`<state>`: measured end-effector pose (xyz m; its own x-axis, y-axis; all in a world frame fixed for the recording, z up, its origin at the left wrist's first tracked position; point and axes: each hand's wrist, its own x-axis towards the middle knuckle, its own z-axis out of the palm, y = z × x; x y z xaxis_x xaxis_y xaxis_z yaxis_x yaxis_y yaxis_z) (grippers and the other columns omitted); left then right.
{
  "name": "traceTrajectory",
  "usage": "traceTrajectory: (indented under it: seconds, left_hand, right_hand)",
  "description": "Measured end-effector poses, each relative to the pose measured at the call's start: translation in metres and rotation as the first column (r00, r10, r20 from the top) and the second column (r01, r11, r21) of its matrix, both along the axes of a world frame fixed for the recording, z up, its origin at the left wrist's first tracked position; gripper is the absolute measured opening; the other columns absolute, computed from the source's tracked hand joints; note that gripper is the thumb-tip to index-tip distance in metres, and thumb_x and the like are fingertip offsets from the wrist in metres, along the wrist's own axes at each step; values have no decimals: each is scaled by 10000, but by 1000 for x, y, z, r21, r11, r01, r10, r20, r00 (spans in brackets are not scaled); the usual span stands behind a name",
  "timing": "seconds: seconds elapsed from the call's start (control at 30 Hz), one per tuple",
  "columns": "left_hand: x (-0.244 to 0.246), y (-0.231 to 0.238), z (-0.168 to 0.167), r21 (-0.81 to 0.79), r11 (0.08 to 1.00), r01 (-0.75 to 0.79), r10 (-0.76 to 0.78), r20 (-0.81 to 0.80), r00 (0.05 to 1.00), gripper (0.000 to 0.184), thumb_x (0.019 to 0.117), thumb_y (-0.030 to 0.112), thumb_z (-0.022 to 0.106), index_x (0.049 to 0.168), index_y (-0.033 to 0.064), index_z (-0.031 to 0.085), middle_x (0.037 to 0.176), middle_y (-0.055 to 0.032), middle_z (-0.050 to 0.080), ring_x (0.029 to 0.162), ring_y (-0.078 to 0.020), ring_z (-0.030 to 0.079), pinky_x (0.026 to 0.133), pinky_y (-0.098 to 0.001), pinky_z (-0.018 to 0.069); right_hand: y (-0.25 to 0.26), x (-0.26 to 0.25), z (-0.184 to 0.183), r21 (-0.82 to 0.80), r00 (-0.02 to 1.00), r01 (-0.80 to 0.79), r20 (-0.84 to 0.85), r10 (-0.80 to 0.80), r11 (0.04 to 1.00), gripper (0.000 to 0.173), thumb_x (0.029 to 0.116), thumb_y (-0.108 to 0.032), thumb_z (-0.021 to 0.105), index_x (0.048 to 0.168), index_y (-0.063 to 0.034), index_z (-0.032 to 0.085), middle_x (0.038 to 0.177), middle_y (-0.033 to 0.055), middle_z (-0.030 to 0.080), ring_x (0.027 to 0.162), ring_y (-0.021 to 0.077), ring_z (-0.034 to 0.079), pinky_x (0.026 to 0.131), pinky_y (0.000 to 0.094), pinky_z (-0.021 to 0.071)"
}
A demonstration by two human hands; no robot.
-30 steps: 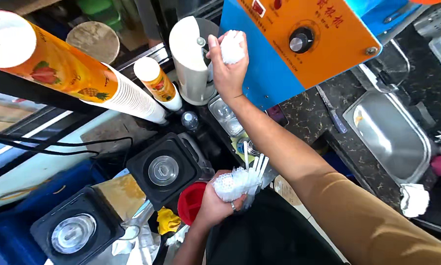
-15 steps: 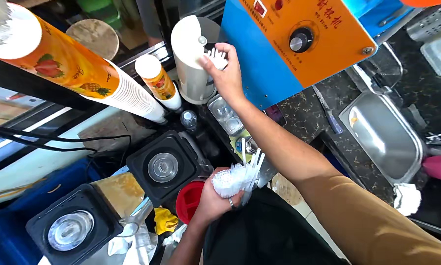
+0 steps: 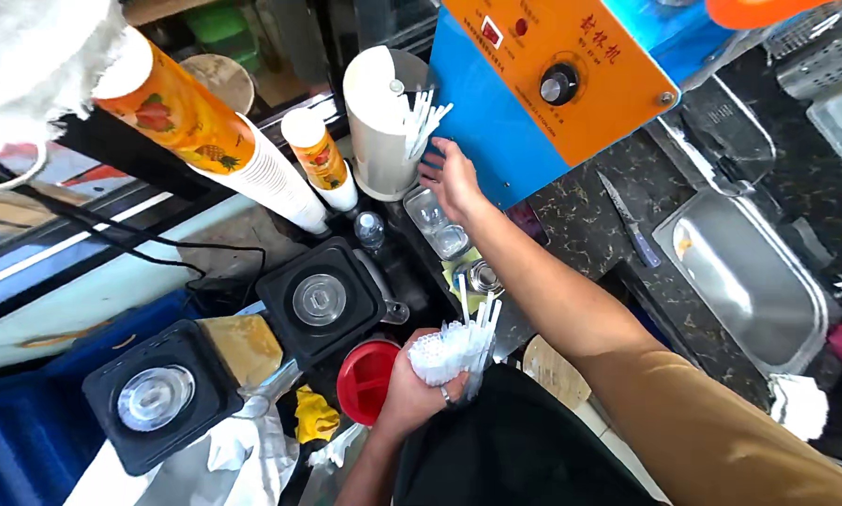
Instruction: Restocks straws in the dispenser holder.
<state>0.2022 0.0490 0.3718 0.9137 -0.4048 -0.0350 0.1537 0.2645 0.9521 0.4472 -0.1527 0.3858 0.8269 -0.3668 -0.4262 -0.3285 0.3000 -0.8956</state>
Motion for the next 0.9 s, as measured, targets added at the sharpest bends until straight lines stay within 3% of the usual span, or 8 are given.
traceTrajectory:
  seconds: [0.07, 0.13, 0.23, 0.33, 0.43, 0.5, 0.63, 0.9]
  left_hand:
    - [-6, 0, 3, -3, 1000, -2, 2, -4, 1000, 687, 661, 35, 903, 1260, -37, 575, 1161, -38, 722, 1070, -96, 696, 978, -302, 590]
    - [-13, 3, 11, 15, 1000, -10, 9, 12, 1000, 683, 668, 31, 894, 1262, -85, 575, 1168, -82, 721, 1084, -98, 691, 1001, -296, 573]
    - [-20, 12, 18, 100, 994, -45, 35, 97, 995, 659, 688, 46, 888, 1251, -122, 588, 1158, -174, 709, 1082, -170, 688, 1006, -334, 555]
    - [-25, 23, 21, 213, 975, -68, 43, 122, 992, 656, 689, 28, 899, 1258, -108, 601, 1157, -210, 706, 1076, -243, 697, 996, -404, 562]
    - [-35, 33, 22, 230, 968, -97, 75, 105, 992, 650, 696, 31, 890, 1268, -85, 605, 1170, -197, 702, 1085, -239, 691, 999, -411, 559]
    - [-46, 42, 27, 228, 966, -122, 105, 87, 991, 651, 701, 32, 885, 1273, -85, 600, 1175, -181, 702, 1096, -206, 684, 1010, -379, 553]
    - [-57, 43, 23, 207, 959, -194, 180, 84, 980, 690, 669, 88, 911, 1264, -73, 602, 1165, -82, 728, 1084, -86, 691, 1005, -290, 566]
    - [-61, 41, 19, 152, 971, -183, 177, 52, 983, 688, 667, 131, 922, 1248, -37, 593, 1122, -32, 739, 1044, -87, 707, 964, -297, 596]
  right_hand:
    - [-5, 6, -4, -39, 995, -41, -94, 37, 998, 510, 1077, -344, 400, 1508, -72, 395, 1466, 196, 497, 1221, 321, 609, 938, 472, 568]
    - [-17, 12, -12, -93, 967, -160, -214, 137, 983, 539, 1046, -395, 485, 1471, -68, 435, 1285, 182, 621, 1032, 288, 693, 832, 433, 609]
    - [-26, 32, -26, -220, 879, -416, -345, 329, 882, 563, 1037, -508, 476, 1381, -63, 504, 1036, 101, 703, 828, 200, 718, 750, 397, 618]
    - [-10, 48, -27, -297, 839, -514, -372, 398, 805, 447, 1086, -447, 408, 1184, -39, 564, 817, 11, 636, 665, 108, 650, 647, 312, 584]
    - [15, 37, 1, -366, 864, -476, -362, 349, 799, 382, 1108, -354, 388, 1179, -12, 542, 779, 8, 594, 620, 89, 622, 614, 283, 573]
    - [30, 22, 15, -403, 876, -467, -332, 349, 787, 391, 1092, -315, 414, 1239, 23, 545, 881, 73, 622, 687, 129, 631, 671, 339, 574]
    - [9, 21, 9, -452, 907, -416, -269, 324, 789, 331, 1048, -242, 492, 1207, 34, 581, 887, 127, 676, 691, 199, 674, 660, 399, 601]
    - [2, 26, 40, -400, 914, -390, -280, 294, 829, 407, 1078, -350, 368, 1127, -4, 575, 778, 106, 670, 606, 205, 677, 608, 390, 608]
